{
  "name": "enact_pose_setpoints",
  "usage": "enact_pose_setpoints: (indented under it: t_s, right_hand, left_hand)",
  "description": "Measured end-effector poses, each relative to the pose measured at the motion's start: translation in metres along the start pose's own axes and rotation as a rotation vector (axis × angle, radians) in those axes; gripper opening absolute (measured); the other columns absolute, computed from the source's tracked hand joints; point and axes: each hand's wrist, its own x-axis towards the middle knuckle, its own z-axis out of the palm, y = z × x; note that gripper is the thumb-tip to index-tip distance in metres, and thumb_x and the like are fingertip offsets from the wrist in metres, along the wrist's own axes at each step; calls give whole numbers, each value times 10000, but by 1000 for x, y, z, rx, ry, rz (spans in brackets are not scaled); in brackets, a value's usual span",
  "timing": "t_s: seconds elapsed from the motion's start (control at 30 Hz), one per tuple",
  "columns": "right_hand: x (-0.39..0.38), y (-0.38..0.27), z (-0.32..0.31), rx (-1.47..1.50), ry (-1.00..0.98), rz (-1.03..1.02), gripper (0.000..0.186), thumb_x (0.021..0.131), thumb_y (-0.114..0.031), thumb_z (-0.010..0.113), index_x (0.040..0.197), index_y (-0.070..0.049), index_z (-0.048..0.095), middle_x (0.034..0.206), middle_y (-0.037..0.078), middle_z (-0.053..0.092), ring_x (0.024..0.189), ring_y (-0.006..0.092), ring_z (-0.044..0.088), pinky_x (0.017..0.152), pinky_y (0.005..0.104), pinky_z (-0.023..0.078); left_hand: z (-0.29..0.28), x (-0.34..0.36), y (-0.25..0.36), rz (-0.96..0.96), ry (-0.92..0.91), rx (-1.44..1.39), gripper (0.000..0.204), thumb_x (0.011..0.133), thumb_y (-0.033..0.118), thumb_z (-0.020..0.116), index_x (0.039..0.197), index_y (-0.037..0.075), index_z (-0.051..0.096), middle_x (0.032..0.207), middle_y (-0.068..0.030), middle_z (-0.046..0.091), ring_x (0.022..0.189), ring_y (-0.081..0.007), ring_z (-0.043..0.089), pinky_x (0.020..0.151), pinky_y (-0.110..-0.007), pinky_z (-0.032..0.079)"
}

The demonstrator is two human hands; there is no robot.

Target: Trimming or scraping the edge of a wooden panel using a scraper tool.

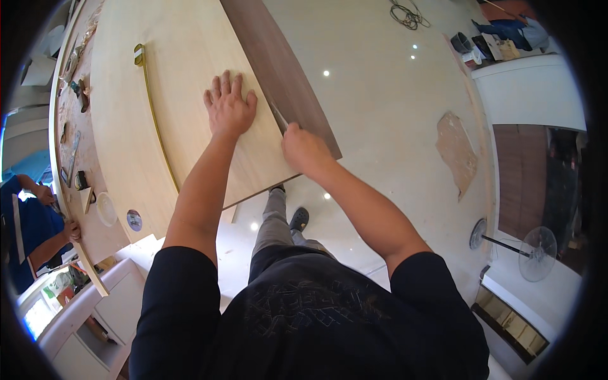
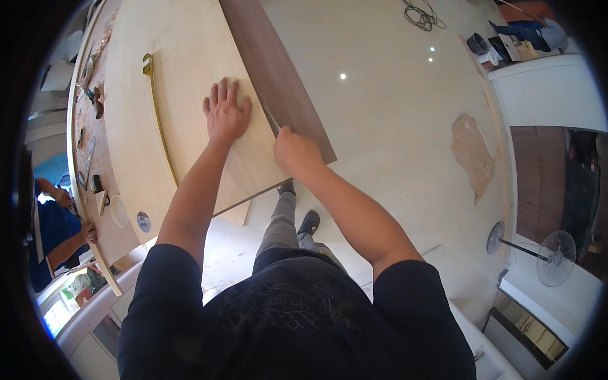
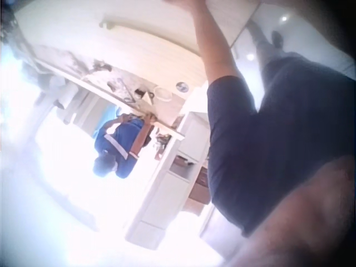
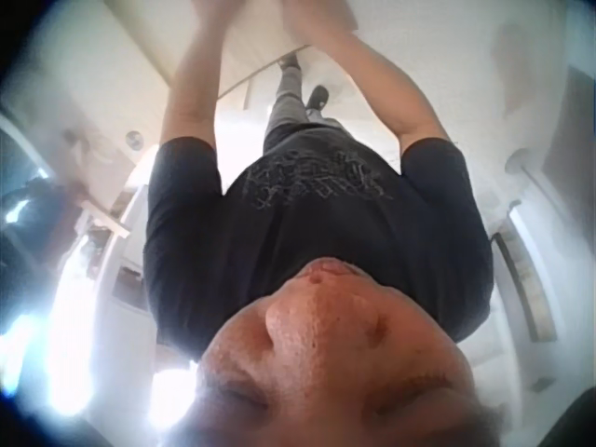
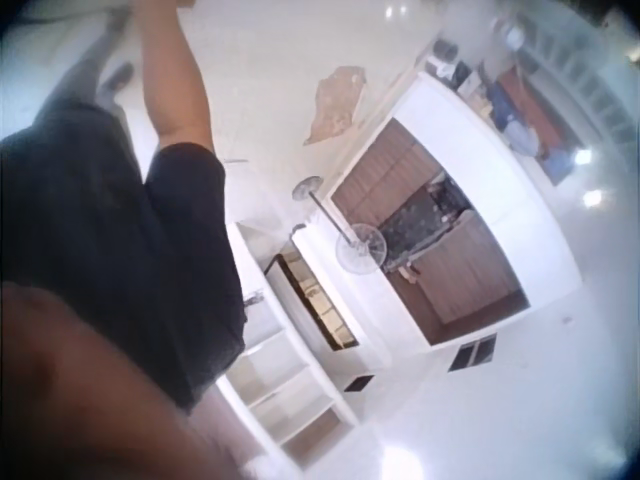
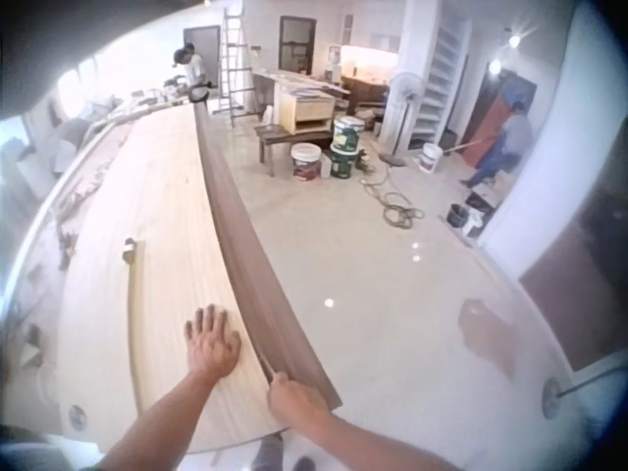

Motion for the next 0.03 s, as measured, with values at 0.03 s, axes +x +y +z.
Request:
enact_pose_setpoints:
  t_s: [0.03]
  right_hand:
    - [-12, 5, 3, -9, -32, -8, 335, 963, -179, 405, 1170, 52, 533, 1084, 319, 655, 1005, 405, 675, 903, 506, 506]
  left_hand:
    - [0, 0, 0, -3, 0, 21, 580, 945, 440, 460, 1448, 151, 452, 1557, -118, 340, 1460, -330, 253, 1175, -529, 180]
